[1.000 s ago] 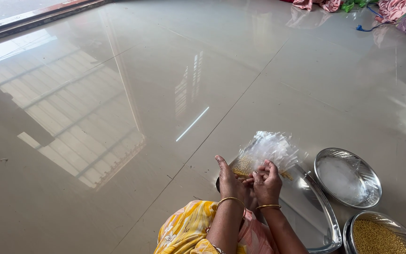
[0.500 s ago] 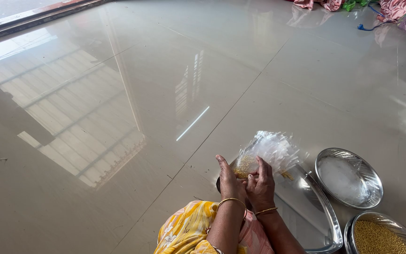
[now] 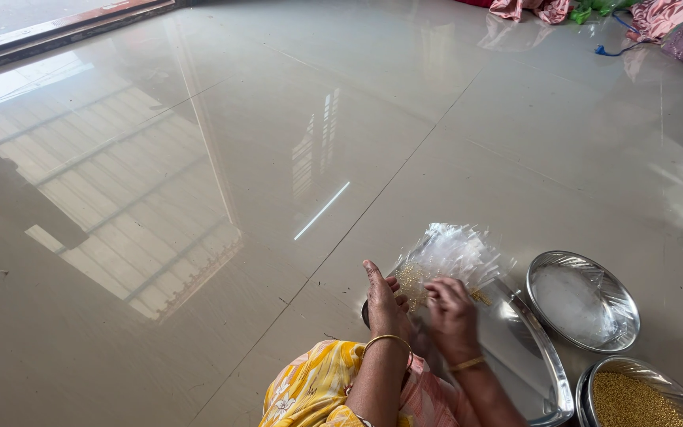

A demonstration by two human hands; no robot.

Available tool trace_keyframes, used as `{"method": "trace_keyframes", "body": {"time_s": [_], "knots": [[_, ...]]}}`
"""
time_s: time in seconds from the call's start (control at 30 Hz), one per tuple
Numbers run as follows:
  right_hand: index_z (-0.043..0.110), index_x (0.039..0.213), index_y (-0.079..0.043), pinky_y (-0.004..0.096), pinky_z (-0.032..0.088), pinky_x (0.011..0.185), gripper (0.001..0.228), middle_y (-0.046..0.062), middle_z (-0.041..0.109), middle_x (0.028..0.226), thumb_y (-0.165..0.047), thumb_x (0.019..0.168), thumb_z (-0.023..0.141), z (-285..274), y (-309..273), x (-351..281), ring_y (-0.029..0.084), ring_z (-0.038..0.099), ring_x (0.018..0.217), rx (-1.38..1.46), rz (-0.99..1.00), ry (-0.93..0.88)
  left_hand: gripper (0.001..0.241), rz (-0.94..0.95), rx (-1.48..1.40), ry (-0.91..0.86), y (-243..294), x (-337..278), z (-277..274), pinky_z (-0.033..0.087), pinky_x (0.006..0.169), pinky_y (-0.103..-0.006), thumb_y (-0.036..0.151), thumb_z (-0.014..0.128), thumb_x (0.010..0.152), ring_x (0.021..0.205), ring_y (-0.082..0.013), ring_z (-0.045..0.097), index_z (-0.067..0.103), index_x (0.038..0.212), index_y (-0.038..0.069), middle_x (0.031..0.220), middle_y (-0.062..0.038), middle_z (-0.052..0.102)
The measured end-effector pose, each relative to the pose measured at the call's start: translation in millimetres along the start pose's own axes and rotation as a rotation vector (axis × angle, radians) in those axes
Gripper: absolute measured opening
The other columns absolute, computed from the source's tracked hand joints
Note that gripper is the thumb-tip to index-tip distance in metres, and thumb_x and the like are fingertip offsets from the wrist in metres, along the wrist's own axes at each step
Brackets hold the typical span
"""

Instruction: The person sits on the floor and fills small clear plastic pouches with yellow beads, taking beads by hand from a metal bowl and placing them into a pouch held over a tray. Filled pouches are set on the tray beside a bowl of white fibrous material, repeating the filling cycle.

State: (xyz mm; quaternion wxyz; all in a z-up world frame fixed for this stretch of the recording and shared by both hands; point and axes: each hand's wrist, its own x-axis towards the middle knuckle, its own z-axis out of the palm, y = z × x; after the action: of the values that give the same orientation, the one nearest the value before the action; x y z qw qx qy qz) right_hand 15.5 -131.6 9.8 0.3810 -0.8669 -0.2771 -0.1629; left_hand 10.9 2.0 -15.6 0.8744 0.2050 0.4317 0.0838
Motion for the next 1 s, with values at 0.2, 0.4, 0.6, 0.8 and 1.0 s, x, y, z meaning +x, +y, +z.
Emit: {"method": "trace_keyframes", "body": {"time_s": [0.2,0.4,0.6,0.8,1.0], "knots": [[0.076,0.099,-0.005,0.03,0.064,0.072,0.013,0.007,0.073,0.108,-0.004,0.087,0.069,-125.0,15.4,-1.2,0.019,0.076,0.086,-0.093,0.175,0.056,0.08,0.074,-0.026,-0.16,5.9,-24.6,2.4,0.036,0.055,-0.0345,0.08,0.044,0.093,0.059,-0.0202,0.051,0.06,0.091,0.002,0.075,-0.008,0.059],[0.077,0.109,-0.01,0.035,0.061,0.088,0.025,0.007,0.076,0.115,-0.015,0.085,0.079,-192.0,188.2,4.3,0.022,0.077,0.097,-0.42,0.486,-0.05,0.067,0.147,0.307,-0.285,-3.9,-56.2,15.1,0.053,0.059,-0.0321,0.066,0.049,0.094,0.063,-0.0189,0.067,0.067,0.082,0.003,0.075,-0.01,0.071],[0.064,0.13,-0.012,0.041,0.054,0.099,0.066,0.013,0.068,0.127,-0.028,0.072,0.09,-178.3,233.2,28.5,0.032,0.068,0.114,-0.555,0.549,-0.272,0.052,0.259,0.868,-0.585,-38.7,-72.8,26.8,0.049,0.05,-0.0319,0.054,0.062,0.097,0.056,-0.0166,0.063,0.07,0.083,0.004,0.07,-0.008,0.067],[0.075,0.11,-0.012,0.041,0.057,0.092,0.048,0.011,0.074,0.114,-0.03,0.068,0.091,-160.4,237.3,33.9,0.03,0.07,0.108,-0.674,0.512,-0.3,0.055,0.359,1.167,-0.616,-43.7,-69.7,31.6,0.057,0.056,-0.0323,0.052,0.062,0.097,0.064,-0.0153,0.072,0.068,0.086,-0.002,0.074,-0.01,0.071],[0.079,0.086,-0.012,0.042,0.06,0.079,0.017,0.009,0.077,0.093,-0.024,0.075,0.084,-154.7,244.9,19.2,0.03,0.073,0.089,-0.671,0.428,-0.131,0.055,0.341,1.224,-0.619,-41.9,-71.4,31.9,0.058,0.059,-0.0335,0.052,0.061,0.098,0.067,-0.0154,0.073,0.068,0.089,-0.002,0.077,-0.01,0.072]]}}
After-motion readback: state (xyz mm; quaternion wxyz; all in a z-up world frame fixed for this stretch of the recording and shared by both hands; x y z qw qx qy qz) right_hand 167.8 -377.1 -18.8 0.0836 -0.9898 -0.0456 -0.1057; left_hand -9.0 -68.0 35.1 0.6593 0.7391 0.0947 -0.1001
